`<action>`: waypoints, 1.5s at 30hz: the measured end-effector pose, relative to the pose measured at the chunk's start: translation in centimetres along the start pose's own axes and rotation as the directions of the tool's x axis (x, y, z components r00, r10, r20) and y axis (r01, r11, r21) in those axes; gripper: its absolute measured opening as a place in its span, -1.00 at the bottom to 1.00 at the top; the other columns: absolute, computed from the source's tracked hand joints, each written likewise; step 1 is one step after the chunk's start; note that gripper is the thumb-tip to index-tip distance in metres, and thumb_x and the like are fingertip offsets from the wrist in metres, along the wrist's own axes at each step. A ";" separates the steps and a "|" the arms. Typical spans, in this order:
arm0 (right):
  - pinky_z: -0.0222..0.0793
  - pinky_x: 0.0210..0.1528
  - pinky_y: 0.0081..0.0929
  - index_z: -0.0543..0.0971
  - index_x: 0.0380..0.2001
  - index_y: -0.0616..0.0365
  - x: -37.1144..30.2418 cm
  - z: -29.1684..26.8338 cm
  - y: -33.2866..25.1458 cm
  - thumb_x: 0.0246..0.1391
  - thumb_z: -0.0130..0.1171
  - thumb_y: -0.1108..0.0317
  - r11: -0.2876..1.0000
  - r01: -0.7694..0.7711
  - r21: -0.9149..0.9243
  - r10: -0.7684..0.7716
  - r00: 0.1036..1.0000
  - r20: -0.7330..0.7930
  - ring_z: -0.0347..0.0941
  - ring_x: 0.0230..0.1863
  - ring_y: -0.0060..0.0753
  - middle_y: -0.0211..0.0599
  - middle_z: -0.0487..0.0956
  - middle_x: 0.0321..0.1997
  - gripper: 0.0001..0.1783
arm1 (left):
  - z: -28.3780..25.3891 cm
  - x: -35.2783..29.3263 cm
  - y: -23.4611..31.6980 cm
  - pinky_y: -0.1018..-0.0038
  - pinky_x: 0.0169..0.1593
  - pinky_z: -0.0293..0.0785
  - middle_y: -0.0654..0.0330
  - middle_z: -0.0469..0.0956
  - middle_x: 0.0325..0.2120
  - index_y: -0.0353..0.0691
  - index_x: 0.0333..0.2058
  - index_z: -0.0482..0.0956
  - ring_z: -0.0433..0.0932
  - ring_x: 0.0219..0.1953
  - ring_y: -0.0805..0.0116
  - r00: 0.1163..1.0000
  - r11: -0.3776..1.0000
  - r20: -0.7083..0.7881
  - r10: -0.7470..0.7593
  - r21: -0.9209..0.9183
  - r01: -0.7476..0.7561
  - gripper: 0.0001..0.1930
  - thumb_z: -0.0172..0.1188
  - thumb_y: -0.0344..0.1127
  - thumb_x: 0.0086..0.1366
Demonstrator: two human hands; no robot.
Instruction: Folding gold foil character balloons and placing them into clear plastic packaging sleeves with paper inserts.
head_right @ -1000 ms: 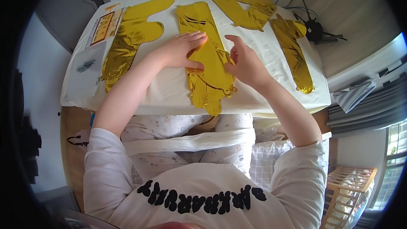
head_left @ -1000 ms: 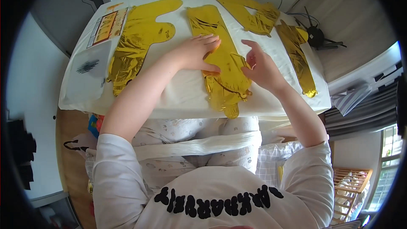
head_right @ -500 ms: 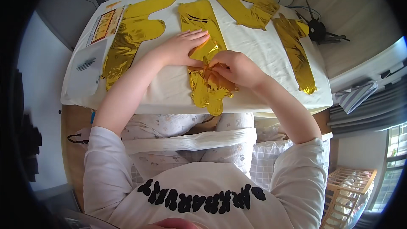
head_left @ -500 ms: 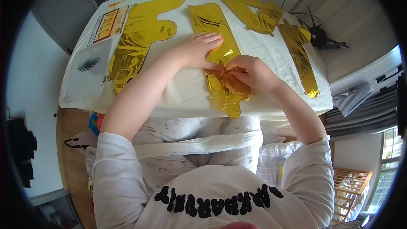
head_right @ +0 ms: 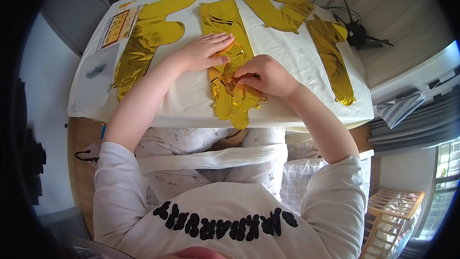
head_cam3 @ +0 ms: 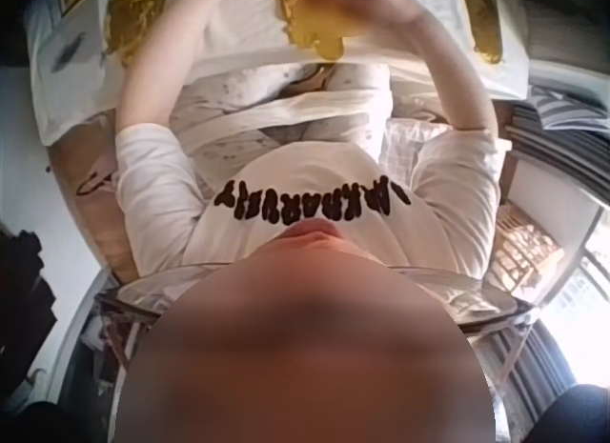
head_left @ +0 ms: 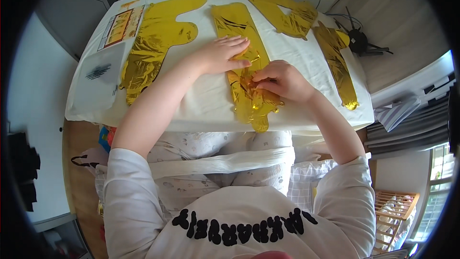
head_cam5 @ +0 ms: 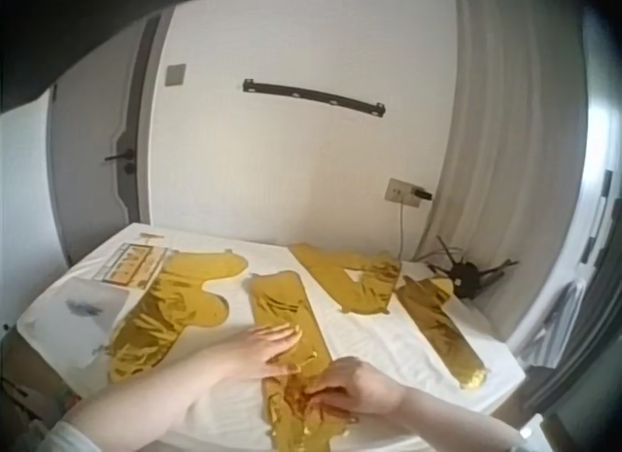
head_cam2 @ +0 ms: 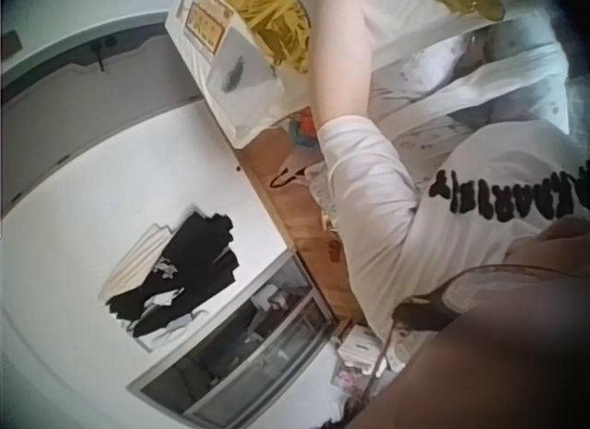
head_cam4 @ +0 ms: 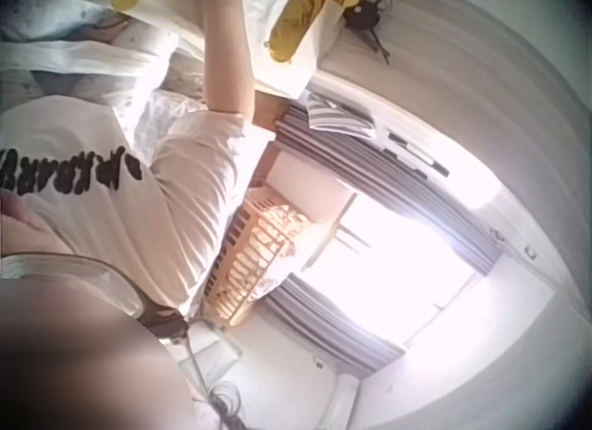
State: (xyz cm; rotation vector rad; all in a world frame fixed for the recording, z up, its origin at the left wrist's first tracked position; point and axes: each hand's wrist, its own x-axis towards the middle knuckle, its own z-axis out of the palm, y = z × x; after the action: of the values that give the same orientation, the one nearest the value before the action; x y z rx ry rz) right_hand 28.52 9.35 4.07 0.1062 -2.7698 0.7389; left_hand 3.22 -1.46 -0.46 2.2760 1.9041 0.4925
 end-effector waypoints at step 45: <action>0.18 0.40 -0.24 0.54 0.13 0.01 2.4 -1.4 -0.2 -0.18 0.63 0.21 0.927 -0.311 -0.209 0.331 0.941 0.072 0.49 0.23 -0.22 -0.29 0.61 0.11 -0.25 | -0.3 -0.2 1.1 0.24 0.57 -0.05 0.01 0.11 0.50 -0.28 0.44 0.21 0.04 0.55 0.11 1.000 0.993 0.000 -0.004 0.117 0.004 0.03 0.06 0.48 0.30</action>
State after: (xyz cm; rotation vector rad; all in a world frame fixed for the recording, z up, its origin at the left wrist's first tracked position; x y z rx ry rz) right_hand 26.63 9.92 5.99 -0.3683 -2.9815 0.5405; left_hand 4.14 -1.88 0.12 2.3419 1.9868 0.3895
